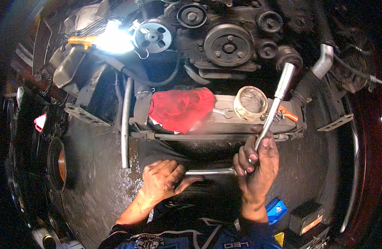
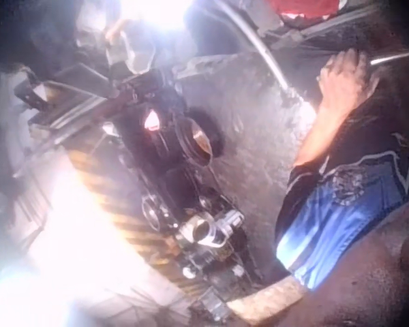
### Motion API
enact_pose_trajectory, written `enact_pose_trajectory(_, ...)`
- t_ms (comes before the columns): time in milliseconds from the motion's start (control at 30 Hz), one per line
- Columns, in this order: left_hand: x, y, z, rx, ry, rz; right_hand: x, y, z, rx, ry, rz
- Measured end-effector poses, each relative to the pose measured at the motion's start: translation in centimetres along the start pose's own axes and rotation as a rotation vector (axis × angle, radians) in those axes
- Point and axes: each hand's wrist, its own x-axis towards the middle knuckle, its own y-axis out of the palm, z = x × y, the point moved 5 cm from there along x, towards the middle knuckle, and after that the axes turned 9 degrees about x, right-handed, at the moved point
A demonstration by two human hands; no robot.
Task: The person handles bolts and a metal component on a car engine by hand and using a wrench while using a portable lamp.
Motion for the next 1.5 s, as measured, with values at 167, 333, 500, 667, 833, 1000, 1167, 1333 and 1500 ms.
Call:
enact_pose_trajectory(167, -0.3, 0.0, -0.6, -0.016, 0.006, 0.009, -0.3, 0.1, 0.1, -0.037, -0.051, -0.075)
enact_pose_trajectory(333, -0.8, 1.0, -2.1, -0.046, -0.089, -0.014, 0.2, -0.7, 1.2, -0.023, -0.259, -0.157)
enact_pose_trajectory(500, -1.1, 1.6, -2.2, -0.094, -0.054, 0.034, -0.4, -0.6, 1.8, -0.075, -0.314, -0.155)
enact_pose_trajectory(667, -0.6, 2.4, -1.2, -0.229, -0.091, 0.094, -0.2, -0.5, 2.2, 0.132, -0.122, -0.074)
enact_pose_trajectory(833, 0.4, 0.8, -0.9, -0.057, 0.166, 0.19, -2.1, -2.5, 1.8, 0.238, 0.291, -0.048)
enact_pose_trajectory(1000, -0.2, 1.0, -1.9, -0.019, 0.411, 0.187, -4.7, -3.8, 1.4, 0.005, 0.561, 0.031)
enact_pose_trajectory(1167, -1.5, 1.0, -2.6, 0.012, 0.412, 0.231, -6.3, -4.7, 1.5, 0.024, 0.551, -0.084)
enact_pose_trajectory(1333, -1.7, 1.6, -3.1, -0.041, 0.325, 0.194, -6.5, -4.9, 3.4, 0.073, 0.161, -0.273)
enact_pose_trajectory(1500, -2.6, 2.5, -4.0, -0.119, 0.173, 0.232, -5.3, -7.1, 7.6, 0.047, -0.261, -0.481)
